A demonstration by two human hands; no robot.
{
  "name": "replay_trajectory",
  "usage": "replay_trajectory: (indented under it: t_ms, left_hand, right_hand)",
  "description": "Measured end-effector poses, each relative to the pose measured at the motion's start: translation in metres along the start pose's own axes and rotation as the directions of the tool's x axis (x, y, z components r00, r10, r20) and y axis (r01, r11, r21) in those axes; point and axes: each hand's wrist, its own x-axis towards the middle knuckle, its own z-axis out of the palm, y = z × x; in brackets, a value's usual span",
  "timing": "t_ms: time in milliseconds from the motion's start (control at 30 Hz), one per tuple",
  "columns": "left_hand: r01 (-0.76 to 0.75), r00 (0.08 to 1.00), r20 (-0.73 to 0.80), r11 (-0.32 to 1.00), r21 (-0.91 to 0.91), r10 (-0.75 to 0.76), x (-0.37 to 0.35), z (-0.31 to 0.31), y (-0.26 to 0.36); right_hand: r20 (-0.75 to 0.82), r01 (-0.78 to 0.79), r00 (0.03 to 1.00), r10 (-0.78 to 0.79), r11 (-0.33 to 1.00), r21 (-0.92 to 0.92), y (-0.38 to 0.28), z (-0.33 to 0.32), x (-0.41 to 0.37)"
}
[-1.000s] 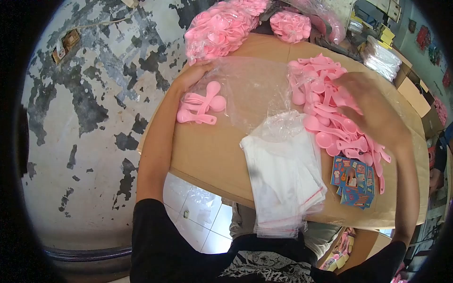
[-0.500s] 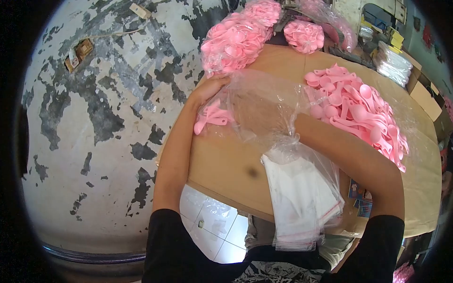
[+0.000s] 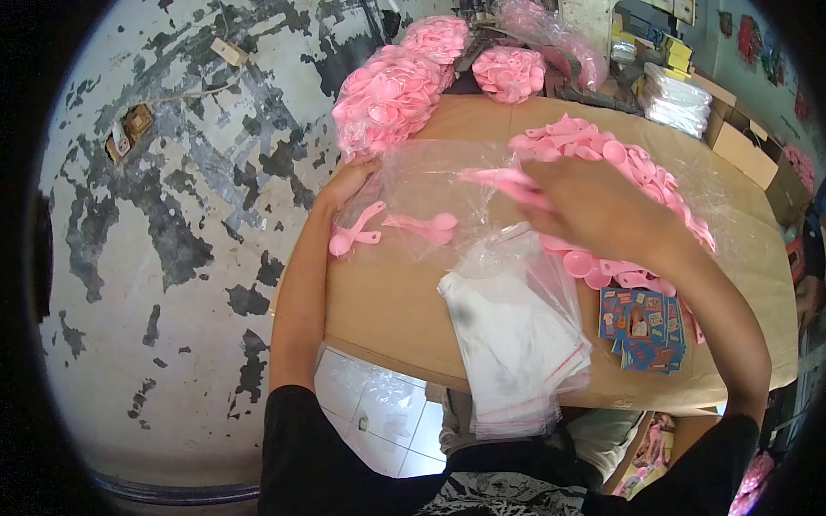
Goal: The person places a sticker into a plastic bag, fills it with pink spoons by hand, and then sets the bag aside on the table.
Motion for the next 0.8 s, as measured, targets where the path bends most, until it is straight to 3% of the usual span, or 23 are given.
replay_trajectory:
  t_ms: [67, 167, 267, 333, 400, 467, 533, 600, 667, 767, 800]
  left_hand:
    - [0.003, 0.995, 0.101, 0.997, -0.080, 0.005, 0.014, -0.005, -0.014]
    - [0.045, 0.985, 0.173, 0.990, -0.134, -0.021, 0.015, -0.002, -0.017]
    - [0.012, 0.994, 0.105, 0.997, -0.074, -0.004, 0.016, 0.002, -0.011]
    - [0.020, 0.995, 0.098, 0.999, -0.043, -0.015, 0.010, 0.003, -0.008]
    - [0.053, 0.985, 0.166, 0.998, -0.035, -0.047, 0.004, -0.001, 0.005]
    - [0.042, 0.986, 0.163, 0.995, -0.086, -0.028, 0.011, -0.002, -0.007]
    - [0.028, 0.982, 0.188, 0.994, -0.110, -0.007, 0.012, -0.005, -0.009]
    - [0.045, 0.990, 0.136, 0.992, -0.120, -0.028, 0.005, -0.001, -0.003]
    - [0.031, 0.987, 0.162, 0.986, -0.161, -0.005, 0.014, -0.004, -0.011]
    - [-0.022, 0.984, 0.175, 0.998, -0.056, 0.031, 0.011, -0.007, -0.006]
    - [0.009, 0.978, 0.209, 0.995, -0.099, 0.012, 0.011, -0.007, -0.006]
  right_hand:
    - [0.024, -0.097, 0.995, 0.102, 0.982, -0.161, 0.010, -0.030, -0.025]
    - [-0.220, -0.064, 0.971, -0.090, 0.792, -0.608, 0.059, -0.019, -0.053]
    - [-0.056, -0.045, 0.998, 0.034, 0.975, -0.219, 0.042, -0.017, -0.031]
    - [0.021, 0.106, 0.994, -0.105, 0.994, -0.036, 0.026, 0.010, -0.009]
    - [0.293, 0.061, 0.955, -0.045, 0.997, -0.046, -0.009, 0.020, 0.028]
    - [0.002, 0.223, 0.974, -0.226, 0.964, 0.145, 0.001, 0.087, 0.057]
    - [-0.177, 0.412, 0.899, -0.401, 0.911, 0.031, 0.005, 0.144, 0.093]
    - [0.002, 0.196, 0.980, -0.199, 0.968, 0.157, -0.022, 0.150, 0.115]
    - [0.182, 0.106, 0.974, -0.133, 0.983, 0.150, -0.032, 0.148, 0.127]
    - [0.349, 0.204, 0.912, -0.215, 0.977, 0.070, -0.026, 0.128, 0.118]
    - [0.346, 0.239, 0.904, -0.253, 0.967, 0.085, -0.018, 0.117, 0.110]
